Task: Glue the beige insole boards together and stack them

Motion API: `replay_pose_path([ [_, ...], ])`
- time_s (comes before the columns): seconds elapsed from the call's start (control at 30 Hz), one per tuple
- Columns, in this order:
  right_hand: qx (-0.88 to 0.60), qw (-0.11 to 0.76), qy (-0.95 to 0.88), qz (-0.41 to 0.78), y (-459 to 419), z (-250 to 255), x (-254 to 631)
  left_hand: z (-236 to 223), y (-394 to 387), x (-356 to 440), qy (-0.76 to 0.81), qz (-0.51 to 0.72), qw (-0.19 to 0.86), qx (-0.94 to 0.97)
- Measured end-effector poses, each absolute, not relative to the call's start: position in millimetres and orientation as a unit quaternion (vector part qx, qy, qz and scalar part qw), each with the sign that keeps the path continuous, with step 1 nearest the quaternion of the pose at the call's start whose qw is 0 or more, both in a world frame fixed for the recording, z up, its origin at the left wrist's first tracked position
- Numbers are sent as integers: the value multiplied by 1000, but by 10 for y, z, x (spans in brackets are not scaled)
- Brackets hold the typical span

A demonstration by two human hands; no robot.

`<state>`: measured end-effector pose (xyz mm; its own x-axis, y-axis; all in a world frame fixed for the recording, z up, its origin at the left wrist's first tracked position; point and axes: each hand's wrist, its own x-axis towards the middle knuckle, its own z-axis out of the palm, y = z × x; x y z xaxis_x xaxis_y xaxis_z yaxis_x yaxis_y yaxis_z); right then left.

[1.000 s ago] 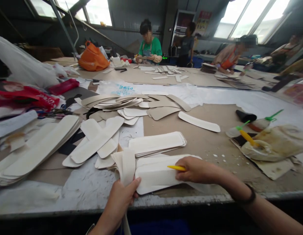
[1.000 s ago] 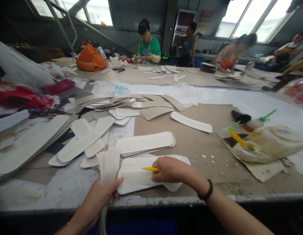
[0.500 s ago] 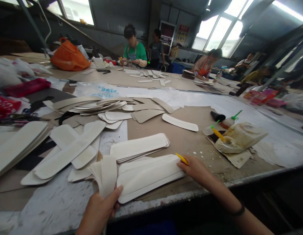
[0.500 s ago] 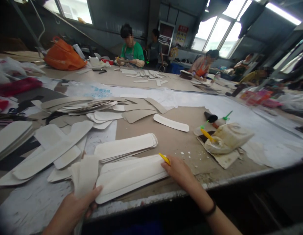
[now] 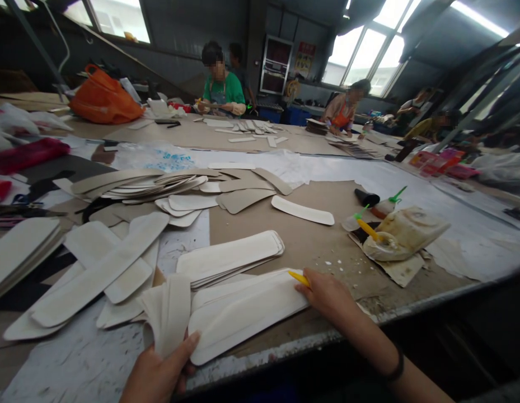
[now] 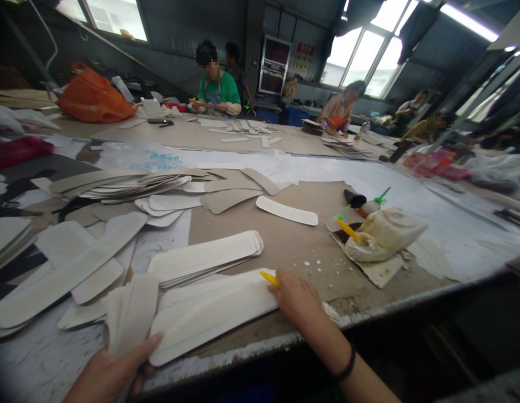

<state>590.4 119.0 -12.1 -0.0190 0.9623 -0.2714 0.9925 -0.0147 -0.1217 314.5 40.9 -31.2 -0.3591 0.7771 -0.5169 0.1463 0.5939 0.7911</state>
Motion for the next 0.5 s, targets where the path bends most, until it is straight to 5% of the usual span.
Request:
replay_pose_path([
  [0.5, 699, -77, 693, -160, 1012, -199, 6099, -281, 354, 3074, 692, 390, 537, 285],
])
